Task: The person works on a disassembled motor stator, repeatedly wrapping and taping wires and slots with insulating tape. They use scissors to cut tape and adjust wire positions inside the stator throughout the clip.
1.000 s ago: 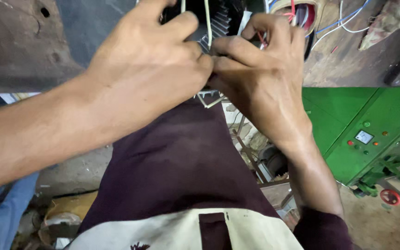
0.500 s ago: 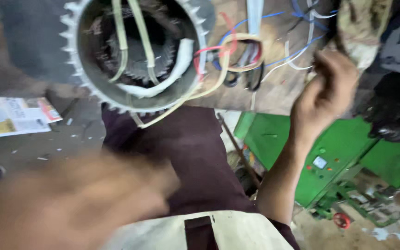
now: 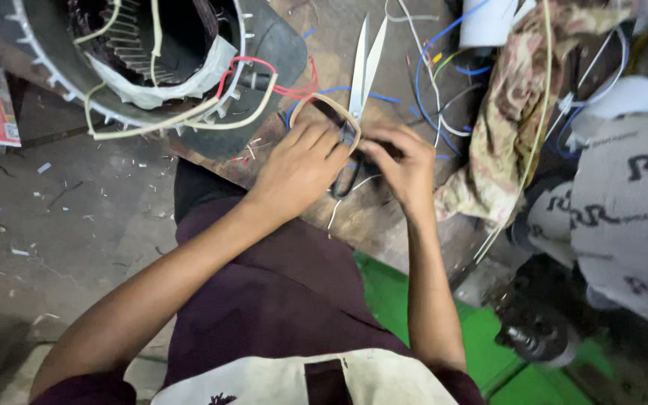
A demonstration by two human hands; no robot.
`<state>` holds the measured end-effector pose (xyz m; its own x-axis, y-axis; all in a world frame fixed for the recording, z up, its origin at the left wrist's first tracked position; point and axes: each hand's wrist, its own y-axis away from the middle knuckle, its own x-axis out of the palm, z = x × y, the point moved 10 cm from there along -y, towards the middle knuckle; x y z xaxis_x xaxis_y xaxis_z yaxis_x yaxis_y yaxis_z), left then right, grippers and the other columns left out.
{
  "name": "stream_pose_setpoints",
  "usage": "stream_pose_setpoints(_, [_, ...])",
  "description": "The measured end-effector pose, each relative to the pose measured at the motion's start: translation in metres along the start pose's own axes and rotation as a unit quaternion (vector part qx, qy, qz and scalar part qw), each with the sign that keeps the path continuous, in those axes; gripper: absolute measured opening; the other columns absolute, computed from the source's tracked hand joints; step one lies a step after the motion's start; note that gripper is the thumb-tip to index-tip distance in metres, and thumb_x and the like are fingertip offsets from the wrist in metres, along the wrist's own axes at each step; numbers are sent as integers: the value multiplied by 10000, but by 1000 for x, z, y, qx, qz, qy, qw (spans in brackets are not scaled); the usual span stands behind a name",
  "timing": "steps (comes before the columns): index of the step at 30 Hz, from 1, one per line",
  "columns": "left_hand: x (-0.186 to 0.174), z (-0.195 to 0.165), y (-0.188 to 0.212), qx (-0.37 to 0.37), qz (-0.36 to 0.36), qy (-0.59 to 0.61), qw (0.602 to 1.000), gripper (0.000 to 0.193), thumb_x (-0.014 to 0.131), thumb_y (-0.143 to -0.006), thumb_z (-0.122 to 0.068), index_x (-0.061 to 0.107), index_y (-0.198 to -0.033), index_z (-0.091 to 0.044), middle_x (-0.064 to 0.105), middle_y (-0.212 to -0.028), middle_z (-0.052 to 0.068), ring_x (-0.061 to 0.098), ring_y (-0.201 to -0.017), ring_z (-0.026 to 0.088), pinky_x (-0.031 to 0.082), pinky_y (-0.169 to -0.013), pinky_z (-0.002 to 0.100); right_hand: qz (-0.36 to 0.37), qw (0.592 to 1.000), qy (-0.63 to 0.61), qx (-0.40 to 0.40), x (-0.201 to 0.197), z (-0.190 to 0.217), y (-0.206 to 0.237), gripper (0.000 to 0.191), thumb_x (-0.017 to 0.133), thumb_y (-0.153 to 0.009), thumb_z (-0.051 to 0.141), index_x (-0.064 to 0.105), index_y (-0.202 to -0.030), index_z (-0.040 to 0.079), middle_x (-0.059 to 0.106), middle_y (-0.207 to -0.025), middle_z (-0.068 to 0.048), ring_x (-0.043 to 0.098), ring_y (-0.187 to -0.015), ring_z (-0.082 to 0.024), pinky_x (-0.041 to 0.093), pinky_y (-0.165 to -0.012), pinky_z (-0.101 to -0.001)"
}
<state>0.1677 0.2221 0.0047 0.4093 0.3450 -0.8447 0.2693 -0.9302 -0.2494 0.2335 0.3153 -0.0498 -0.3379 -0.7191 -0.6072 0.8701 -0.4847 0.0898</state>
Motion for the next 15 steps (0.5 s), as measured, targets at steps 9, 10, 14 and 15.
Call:
stream_pose_setpoints(9, [12, -6, 31, -32, 72, 83, 993, 318, 681, -975, -417, 614, -963, -106, 687, -707, 55, 703, -699, 263, 528, -677, 433, 7, 993, -117, -2, 4, -3, 38, 128, 740, -917, 3, 640, -994, -19, 684, -1026, -66, 624, -833, -101, 521, -717, -235])
stream_pose_setpoints(10, [20, -1, 35, -68, 92, 76, 991, 331, 681, -978, -428, 621, -1007, -104, 689, -692, 66, 706, -681, 266, 530, -647, 429, 2, 993, -121, -12, 3, -3, 46, 128, 731, -918, -3, 626, -989, -21, 677, -1022, -59, 618, -844, -93, 519, -729, -228])
stream_pose_setpoints(14, [33, 8, 52, -163, 115, 84, 976, 432, 698, -932, -493, 630, -1071, -90, 691, -673, 109, 709, -676, 297, 525, -563, 436, -10, 990, -134, -29, -3, -12, 92, 118, 702, -928, -32, 620, -1010, -7, 665, -1054, -58, 640, -908, -106, 534, -777, -238])
stream_pose_setpoints(15, [32, 10, 56, -174, 107, 91, 975, 462, 707, -906, -515, 628, -1059, -85, 689, -679, 119, 709, -692, 310, 522, -551, 443, -16, 984, -179, 6, -1, -23, 102, 117, 686, -950, -44, 613, -1034, -5, 654, -1069, -57, 646, -922, -105, 549, -804, -242])
